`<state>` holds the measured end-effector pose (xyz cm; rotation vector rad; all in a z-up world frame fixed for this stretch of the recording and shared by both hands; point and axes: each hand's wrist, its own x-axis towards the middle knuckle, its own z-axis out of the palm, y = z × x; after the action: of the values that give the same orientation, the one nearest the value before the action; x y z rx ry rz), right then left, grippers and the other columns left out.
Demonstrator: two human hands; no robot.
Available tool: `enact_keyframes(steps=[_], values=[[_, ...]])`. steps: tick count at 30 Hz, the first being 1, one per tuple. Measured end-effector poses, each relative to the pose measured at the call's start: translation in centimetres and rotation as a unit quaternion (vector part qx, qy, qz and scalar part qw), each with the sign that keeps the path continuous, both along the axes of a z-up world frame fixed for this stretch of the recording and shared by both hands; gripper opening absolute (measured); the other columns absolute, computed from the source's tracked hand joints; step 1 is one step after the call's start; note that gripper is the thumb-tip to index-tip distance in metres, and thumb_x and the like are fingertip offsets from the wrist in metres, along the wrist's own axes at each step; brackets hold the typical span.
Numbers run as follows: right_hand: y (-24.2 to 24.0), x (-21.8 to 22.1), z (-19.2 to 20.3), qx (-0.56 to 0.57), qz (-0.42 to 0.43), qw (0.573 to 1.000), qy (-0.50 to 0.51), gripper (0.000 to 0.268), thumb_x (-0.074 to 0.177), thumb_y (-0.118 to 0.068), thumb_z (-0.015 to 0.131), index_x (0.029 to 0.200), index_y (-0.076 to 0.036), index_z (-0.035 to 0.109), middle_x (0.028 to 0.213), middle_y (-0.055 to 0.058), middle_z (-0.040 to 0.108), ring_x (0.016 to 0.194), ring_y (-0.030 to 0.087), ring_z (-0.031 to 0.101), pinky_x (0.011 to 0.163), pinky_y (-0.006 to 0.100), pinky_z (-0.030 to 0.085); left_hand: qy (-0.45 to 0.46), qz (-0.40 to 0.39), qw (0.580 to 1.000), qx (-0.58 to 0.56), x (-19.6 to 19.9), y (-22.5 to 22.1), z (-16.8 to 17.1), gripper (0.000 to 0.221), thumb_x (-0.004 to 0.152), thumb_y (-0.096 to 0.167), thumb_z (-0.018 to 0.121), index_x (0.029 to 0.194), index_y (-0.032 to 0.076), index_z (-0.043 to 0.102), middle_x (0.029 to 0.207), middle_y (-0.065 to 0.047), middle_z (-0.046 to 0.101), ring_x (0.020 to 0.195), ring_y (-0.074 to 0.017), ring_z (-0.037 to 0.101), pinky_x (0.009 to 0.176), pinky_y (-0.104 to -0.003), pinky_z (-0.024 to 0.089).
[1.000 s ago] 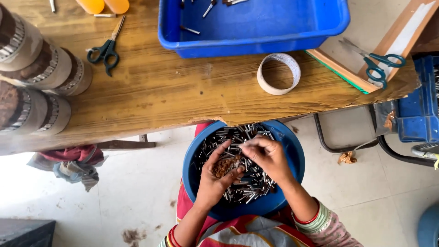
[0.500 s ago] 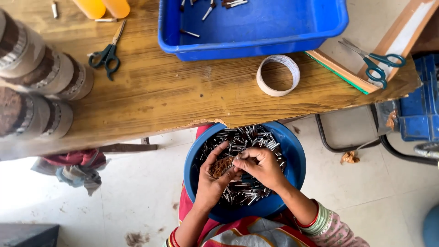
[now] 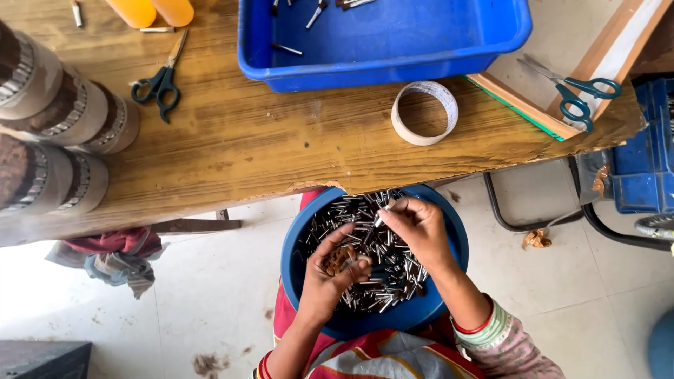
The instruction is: Picking small metal components from a bowl on the lap and sorting them into containers on a workbench.
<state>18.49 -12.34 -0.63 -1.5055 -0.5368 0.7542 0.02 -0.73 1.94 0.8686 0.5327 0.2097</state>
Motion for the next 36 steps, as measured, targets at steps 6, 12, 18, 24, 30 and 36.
enact_keyframes(steps=[6,12,18,24,30,36], values=[[0.0,-0.5,-0.6,0.175,0.078,0.956,0.221,0.026,0.108,-0.022,0.076,0.089,-0.006,0.069,0.074,-0.004,0.066,0.061,0.001,0.058,0.053,0.016,0.044,-0.004,0.060,0.997,-0.044,0.6,0.8,0.5,0.070,0.085,-0.005,0.068,0.150,0.008,0.044,0.107,-0.010,0.075,0.097,-0.0174,0.075,0.083,-0.030,0.064],[0.6,-2.0,1.2,-0.027,0.116,0.993,-0.001,0.011,0.091,-0.012,0.076,0.091,0.000,0.076,0.076,0.004,0.076,0.069,0.006,0.067,0.058,0.020,0.050,-0.026,0.054,0.997,0.047,0.8,0.5,0.4,0.067,0.089,-0.006,0.071,0.151,0.006,0.046,0.106,-0.008,0.072,0.092,-0.0138,0.070,0.079,-0.029,0.063],[1.0,-0.7,2.1,0.019,0.049,0.999,0.012,0.009,0.091,-0.010,0.077,0.095,-0.002,0.078,0.081,0.002,0.076,0.071,0.003,0.063,0.059,0.019,0.048,0.007,0.059,0.996,0.061,0.5,0.4,0.0,0.066,0.088,-0.007,0.073,0.149,0.003,0.049,0.102,-0.010,0.072,0.088,-0.0166,0.072,0.077,-0.030,0.063],[0.0,0.2,-0.5,0.046,0.142,0.986,-0.076,0.008,0.094,-0.010,0.074,0.096,-0.003,0.076,0.085,0.000,0.076,0.076,0.003,0.067,0.068,0.019,0.054,-0.025,0.060,0.998,0.017,0.5,0.7,0.5,0.073,0.088,-0.005,0.067,0.153,0.010,0.040,0.116,-0.007,0.073,0.101,-0.0134,0.073,0.086,-0.029,0.064],[0.6,-0.9,0.6,0.032,0.181,0.983,-0.016,0.013,0.096,-0.015,0.073,0.095,-0.002,0.075,0.083,0.001,0.075,0.077,0.006,0.070,0.068,0.021,0.056,-0.035,0.046,0.997,0.059,0.7,0.8,0.9,0.075,0.089,-0.007,0.070,0.156,0.006,0.040,0.115,-0.010,0.072,0.100,-0.0167,0.070,0.082,-0.031,0.063],[1.1,-0.5,1.9,0.005,0.185,0.974,0.129,0.021,0.089,-0.019,0.067,0.107,-0.010,0.073,0.073,-0.001,0.073,0.067,0.007,0.073,0.058,0.022,0.058,-0.037,0.001,0.999,0.022,0.7,1.1,0.9,0.075,0.089,-0.005,0.069,0.157,0.009,0.039,0.109,-0.010,0.074,0.094,-0.0182,0.074,0.080,-0.030,0.063]])
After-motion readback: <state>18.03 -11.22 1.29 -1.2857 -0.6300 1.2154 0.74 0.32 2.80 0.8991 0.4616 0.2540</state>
